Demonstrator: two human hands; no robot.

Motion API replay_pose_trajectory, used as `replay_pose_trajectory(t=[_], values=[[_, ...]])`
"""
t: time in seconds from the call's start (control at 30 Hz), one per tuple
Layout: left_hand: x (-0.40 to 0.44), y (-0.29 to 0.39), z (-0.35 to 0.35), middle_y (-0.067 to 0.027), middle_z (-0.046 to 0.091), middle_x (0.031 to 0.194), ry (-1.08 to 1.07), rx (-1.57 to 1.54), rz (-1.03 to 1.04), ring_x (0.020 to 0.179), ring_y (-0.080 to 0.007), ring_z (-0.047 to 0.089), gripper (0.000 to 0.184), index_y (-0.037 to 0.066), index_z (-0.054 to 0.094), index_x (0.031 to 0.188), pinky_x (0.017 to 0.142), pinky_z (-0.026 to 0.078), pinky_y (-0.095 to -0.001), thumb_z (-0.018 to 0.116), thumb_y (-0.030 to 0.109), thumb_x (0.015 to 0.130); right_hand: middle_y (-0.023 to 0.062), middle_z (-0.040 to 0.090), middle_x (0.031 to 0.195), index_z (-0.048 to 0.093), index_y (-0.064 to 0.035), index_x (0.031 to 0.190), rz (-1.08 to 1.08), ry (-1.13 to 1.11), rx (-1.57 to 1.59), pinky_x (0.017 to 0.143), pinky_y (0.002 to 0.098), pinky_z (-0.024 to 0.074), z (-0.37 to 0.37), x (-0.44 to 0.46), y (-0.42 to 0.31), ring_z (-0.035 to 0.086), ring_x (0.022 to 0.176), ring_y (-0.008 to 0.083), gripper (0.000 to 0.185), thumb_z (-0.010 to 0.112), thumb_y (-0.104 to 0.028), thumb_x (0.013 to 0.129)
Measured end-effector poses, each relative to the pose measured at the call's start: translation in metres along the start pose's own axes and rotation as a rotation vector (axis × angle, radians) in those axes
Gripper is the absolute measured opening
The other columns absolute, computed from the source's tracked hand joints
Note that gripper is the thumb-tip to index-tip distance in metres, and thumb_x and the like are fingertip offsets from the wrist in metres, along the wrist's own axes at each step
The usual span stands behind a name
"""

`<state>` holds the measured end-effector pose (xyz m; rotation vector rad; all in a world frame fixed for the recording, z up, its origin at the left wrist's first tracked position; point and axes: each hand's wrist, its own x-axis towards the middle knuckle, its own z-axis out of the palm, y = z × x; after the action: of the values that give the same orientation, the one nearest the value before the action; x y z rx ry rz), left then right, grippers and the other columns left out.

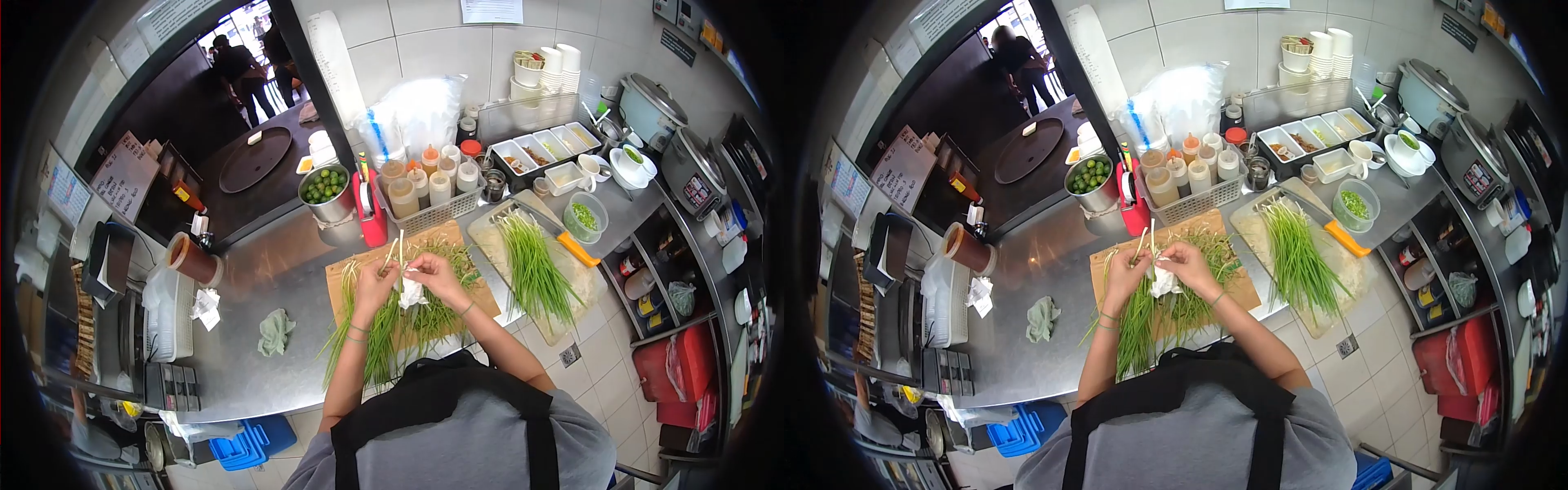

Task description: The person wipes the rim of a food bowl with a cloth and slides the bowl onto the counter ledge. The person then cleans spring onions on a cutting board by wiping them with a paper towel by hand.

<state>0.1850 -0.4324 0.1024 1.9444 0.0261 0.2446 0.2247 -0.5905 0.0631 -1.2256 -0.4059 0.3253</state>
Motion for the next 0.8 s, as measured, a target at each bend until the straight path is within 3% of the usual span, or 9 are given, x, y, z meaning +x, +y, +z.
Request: replay_pose_trajectory(t=[0.1,0.2,0.3,0.4,0.57,0.8], values=[[0.001,0.006,-0.002,-0.0017,0.063,0.074,-0.034,-0.013,-0.096,0.066,-0.0062,0.054,0.017,-0.003,0.065,0.085,0.06,0.043,-0.0222,0.064,0.012,0.079,0.0009,0.061,0.077,0.056,-0.0029,0.081,0.018,0.004,0.011,0.062,0.0192,0.0445,0.003,0.005,-0.006,0.056,0.069,0.0051,0.011,0.066,0.001,0.077],[0.004,0.009,-0.002,-0.0008,0.063,0.073,-0.069,-0.051,-0.046,0.065,-0.0062,0.054,0.017,-0.002,0.065,0.084,0.06,0.043,-0.0218,0.067,0.014,0.078,0.0003,0.059,0.073,0.054,-0.0029,0.079,-0.011,-0.011,0.008,0.058,0.0183,0.0435,0.002,0.009,-0.006,0.055,0.065,0.0049,0.013,0.066,0.001,0.075],[0.008,0.012,-0.004,0.0003,0.062,0.073,0.049,0.138,0.172,0.065,-0.0054,0.053,0.014,0.0,0.065,0.083,0.06,0.041,-0.0206,0.068,0.013,0.078,-0.0001,0.059,0.074,0.054,-0.0035,0.078,-0.013,-0.023,0.028,0.058,0.0184,0.0434,0.005,0.015,-0.009,0.054,0.066,0.0047,0.014,0.066,0.002,0.075],[0.014,0.002,-0.005,0.0016,0.06,0.073,-0.076,-0.291,0.014,0.065,-0.0041,0.052,0.009,0.002,0.064,0.084,0.059,0.04,-0.0186,0.066,0.01,0.08,0.0005,0.059,0.076,0.054,-0.0037,0.078,-0.013,-0.034,0.05,0.059,0.0189,0.0442,0.011,0.016,-0.016,0.055,0.067,0.0052,0.015,0.067,0.003,0.074],[0.015,0.007,-0.012,0.0033,0.059,0.074,-0.11,-0.363,-0.038,0.066,-0.0032,0.051,0.005,0.003,0.063,0.086,0.06,0.04,-0.0174,0.064,0.005,0.081,0.001,0.06,0.078,0.053,-0.0037,0.078,0.028,-0.056,0.089,0.061,0.0198,0.0457,0.017,0.018,-0.027,0.058,0.072,0.0061,0.018,0.068,0.005,0.073],[0.014,0.016,-0.031,0.004,0.058,0.079,0.032,-0.466,-0.04,0.071,-0.0031,0.051,0.004,0.003,0.059,0.086,0.064,0.041,-0.0187,0.062,0.005,0.084,-0.0026,0.053,0.071,0.051,-0.0048,0.076,-0.069,-0.094,-0.089,0.056,0.0182,0.0399,0.019,0.018,-0.027,0.049,0.063,0.0038,0.022,0.071,0.002,0.071]])
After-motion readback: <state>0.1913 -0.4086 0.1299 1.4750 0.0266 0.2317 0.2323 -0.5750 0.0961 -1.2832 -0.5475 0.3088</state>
